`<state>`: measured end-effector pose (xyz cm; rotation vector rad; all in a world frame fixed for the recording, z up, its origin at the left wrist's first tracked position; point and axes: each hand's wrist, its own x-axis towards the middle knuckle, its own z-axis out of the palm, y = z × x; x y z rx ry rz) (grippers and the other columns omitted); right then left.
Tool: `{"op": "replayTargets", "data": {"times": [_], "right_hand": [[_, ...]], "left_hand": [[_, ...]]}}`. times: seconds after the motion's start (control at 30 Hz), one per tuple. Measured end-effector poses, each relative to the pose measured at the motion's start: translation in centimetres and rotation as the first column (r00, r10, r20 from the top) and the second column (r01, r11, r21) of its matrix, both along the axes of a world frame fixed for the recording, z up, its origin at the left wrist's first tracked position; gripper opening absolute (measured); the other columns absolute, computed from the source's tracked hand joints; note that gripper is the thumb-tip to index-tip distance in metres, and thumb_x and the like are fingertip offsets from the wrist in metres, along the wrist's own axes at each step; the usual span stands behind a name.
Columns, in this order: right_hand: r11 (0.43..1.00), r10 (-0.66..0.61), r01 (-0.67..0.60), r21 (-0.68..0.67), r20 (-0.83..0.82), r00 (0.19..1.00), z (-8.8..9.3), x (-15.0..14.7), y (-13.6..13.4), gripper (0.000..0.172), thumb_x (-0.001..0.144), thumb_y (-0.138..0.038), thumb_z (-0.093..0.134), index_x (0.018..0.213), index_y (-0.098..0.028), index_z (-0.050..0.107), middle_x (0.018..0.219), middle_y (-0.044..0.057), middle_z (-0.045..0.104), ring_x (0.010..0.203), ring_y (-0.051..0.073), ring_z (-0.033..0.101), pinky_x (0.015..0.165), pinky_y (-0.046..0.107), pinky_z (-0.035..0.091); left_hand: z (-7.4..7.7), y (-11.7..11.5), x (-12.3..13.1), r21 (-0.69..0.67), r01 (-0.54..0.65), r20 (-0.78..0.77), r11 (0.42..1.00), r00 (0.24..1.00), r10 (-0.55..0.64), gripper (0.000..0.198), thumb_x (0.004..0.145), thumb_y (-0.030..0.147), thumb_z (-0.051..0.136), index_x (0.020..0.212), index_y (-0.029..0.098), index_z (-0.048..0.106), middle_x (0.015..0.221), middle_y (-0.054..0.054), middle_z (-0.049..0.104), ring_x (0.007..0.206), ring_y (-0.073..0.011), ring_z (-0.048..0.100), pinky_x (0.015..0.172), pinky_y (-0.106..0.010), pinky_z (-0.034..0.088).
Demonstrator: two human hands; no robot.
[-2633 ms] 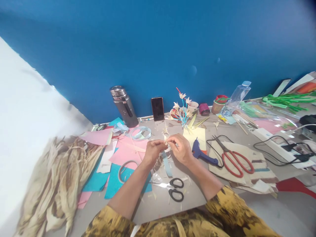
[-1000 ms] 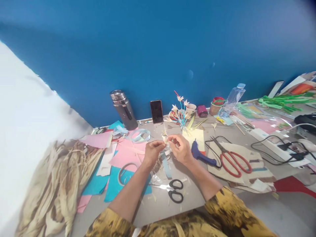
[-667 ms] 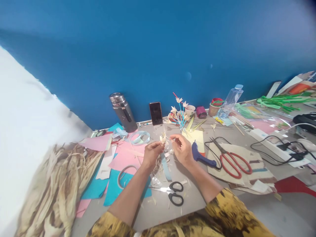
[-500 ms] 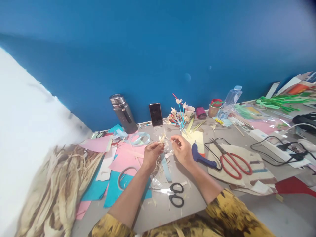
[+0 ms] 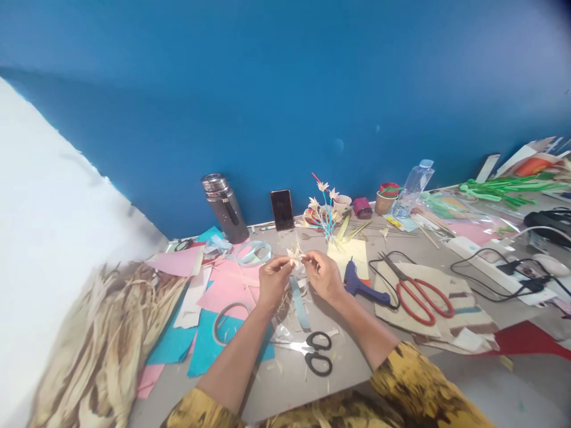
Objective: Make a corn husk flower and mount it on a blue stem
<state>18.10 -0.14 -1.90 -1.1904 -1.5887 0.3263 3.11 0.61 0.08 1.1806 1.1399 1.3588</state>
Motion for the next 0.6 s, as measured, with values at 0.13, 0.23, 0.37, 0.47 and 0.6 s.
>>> {"op": "replayTargets", "data": {"times": [0.13, 0.23, 0.37, 0.47, 0.6], "right_hand": [[1.0, 0.009, -0.009, -0.003, 0.008, 1.0, -0.1, -0.1, 0.0, 0.018, 0.085, -0.02, 0.052, 0.093, -0.019, 0.069, 0.082, 0.005, 0.072, 0.06, 0.017, 0.058, 0.061, 0.028, 0.047], [1.0, 0.023, -0.023, -0.009, 0.015, 1.0, -0.1, -0.3, -0.1, 0.017, 0.085, -0.02, 0.053, 0.091, -0.018, 0.069, 0.081, 0.006, 0.072, 0.061, 0.017, 0.057, 0.063, 0.029, 0.047], [0.999, 0.039, -0.039, -0.025, 0.012, 0.999, 0.0, -0.4, -0.3, 0.016, 0.085, -0.02, 0.054, 0.089, -0.019, 0.069, 0.079, 0.006, 0.071, 0.063, 0.018, 0.057, 0.065, 0.029, 0.047], [0.998, 0.053, -0.053, -0.045, -0.004, 0.999, 0.1, -0.4, -0.4, 0.016, 0.085, -0.021, 0.054, 0.09, -0.019, 0.07, 0.081, 0.006, 0.072, 0.064, 0.018, 0.058, 0.067, 0.03, 0.047], [0.991, 0.085, -0.088, -0.096, -0.042, 0.996, 0.3, -0.6, -0.6, 0.018, 0.085, -0.021, 0.055, 0.092, -0.017, 0.071, 0.085, 0.007, 0.072, 0.066, 0.017, 0.058, 0.068, 0.029, 0.046]], "left_hand": [[-0.8, 0.3, 0.0, -0.071, 0.034, 0.074, 0.997, 0.997, -0.029, 0.011, 0.061, 0.026, 0.08, 0.067, 0.018, 0.075, 0.067, 0.0, 0.066, 0.064, -0.0131, 0.055, 0.069, -0.028, 0.043], [-1.4, 0.6, 0.1, -0.103, 0.07, 0.153, 0.992, 0.987, -0.054, 0.016, 0.058, 0.026, 0.083, 0.065, 0.017, 0.072, 0.067, 0.001, 0.065, 0.064, -0.0121, 0.056, 0.069, -0.027, 0.045], [-1.3, 0.6, 0.2, -0.147, 0.112, 0.266, 0.983, 0.961, -0.07, 0.024, 0.053, 0.027, 0.087, 0.064, 0.017, 0.069, 0.064, 0.002, 0.063, 0.063, -0.012, 0.057, 0.067, -0.028, 0.045], [-0.8, 0.4, 0.3, -0.174, 0.142, 0.345, 0.975, 0.935, -0.075, 0.026, 0.05, 0.025, 0.089, 0.064, 0.017, 0.068, 0.064, 0.002, 0.063, 0.064, -0.0118, 0.058, 0.068, -0.027, 0.045], [-0.3, 0.2, 0.1, -0.199, 0.181, 0.432, 0.963, 0.898, -0.079, 0.026, 0.052, 0.025, 0.09, 0.063, 0.017, 0.067, 0.07, 0.001, 0.066, 0.071, -0.013, 0.062, 0.072, -0.028, 0.047]]}}
